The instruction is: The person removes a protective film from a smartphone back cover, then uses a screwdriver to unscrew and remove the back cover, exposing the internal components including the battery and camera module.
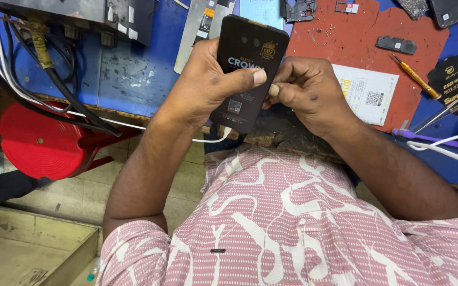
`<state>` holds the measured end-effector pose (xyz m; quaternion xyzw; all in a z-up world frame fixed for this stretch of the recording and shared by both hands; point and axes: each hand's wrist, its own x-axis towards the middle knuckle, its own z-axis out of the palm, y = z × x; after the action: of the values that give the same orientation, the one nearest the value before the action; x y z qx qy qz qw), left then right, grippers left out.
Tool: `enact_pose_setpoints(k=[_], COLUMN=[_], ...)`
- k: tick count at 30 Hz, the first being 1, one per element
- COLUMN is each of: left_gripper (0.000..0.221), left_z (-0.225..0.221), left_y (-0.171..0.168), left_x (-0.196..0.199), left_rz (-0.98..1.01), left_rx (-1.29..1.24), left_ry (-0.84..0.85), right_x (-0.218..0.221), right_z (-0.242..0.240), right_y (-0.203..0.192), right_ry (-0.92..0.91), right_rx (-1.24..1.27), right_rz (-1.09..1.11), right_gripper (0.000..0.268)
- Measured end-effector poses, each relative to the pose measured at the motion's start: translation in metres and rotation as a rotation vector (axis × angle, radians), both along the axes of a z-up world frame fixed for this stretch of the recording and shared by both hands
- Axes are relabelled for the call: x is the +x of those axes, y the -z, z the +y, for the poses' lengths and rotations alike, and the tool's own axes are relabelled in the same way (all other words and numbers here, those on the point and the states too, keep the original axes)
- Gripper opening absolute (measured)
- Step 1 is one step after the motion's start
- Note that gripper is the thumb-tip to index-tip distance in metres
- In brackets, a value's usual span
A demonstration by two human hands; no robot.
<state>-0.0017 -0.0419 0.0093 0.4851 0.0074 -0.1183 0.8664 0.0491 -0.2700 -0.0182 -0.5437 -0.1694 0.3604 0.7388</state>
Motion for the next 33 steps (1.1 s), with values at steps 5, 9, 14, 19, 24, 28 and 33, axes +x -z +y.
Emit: enact_pose_setpoints(k=[5, 9, 14, 19, 24, 28, 33], left_gripper=[0.022, 0.022, 0.021, 0.021, 0.021, 0.020, 0.032], left_z=[0.001, 0.001, 0.002, 0.002, 0.002, 0.004, 0.016], left_y=[0.001, 0.002, 0.003, 0.003, 0.001, 0.000, -0.006], left_x=[0.000, 0.000, 0.000, 0.001, 0.000, 0.000, 0.005], left_rz=[-0.031, -0.036, -0.055, -0.065, -0.031, -0.002, 0.132], left_rx=[0.019, 0.026, 0.039, 0.046, 0.000, -0.005, -0.064], left_ry=[0.001, 0.003, 0.005, 0.001, 0.012, 0.019, 0.009], right_x=[0.000, 0.001, 0.002, 0.002, 0.001, 0.006, 0.027], right_z=[0.000, 0.001, 0.001, 0.000, 0.003, 0.000, -0.045], right_y=[0.000, 0.000, 0.001, 0.001, -0.002, -0.017, -0.061], right_ry=[-0.009, -0.011, -0.012, -0.011, -0.008, -0.022, 0.146], right_rx=[0.009, 0.006, -0.009, -0.006, 0.007, -0.138, -0.519], right_rz=[0.001, -0.010, -0.037, -0.029, -0.014, -0.065, -0.537], right_gripper=[0.015, 0.016, 0.016, 0.016, 0.014, 0.010, 0.012])
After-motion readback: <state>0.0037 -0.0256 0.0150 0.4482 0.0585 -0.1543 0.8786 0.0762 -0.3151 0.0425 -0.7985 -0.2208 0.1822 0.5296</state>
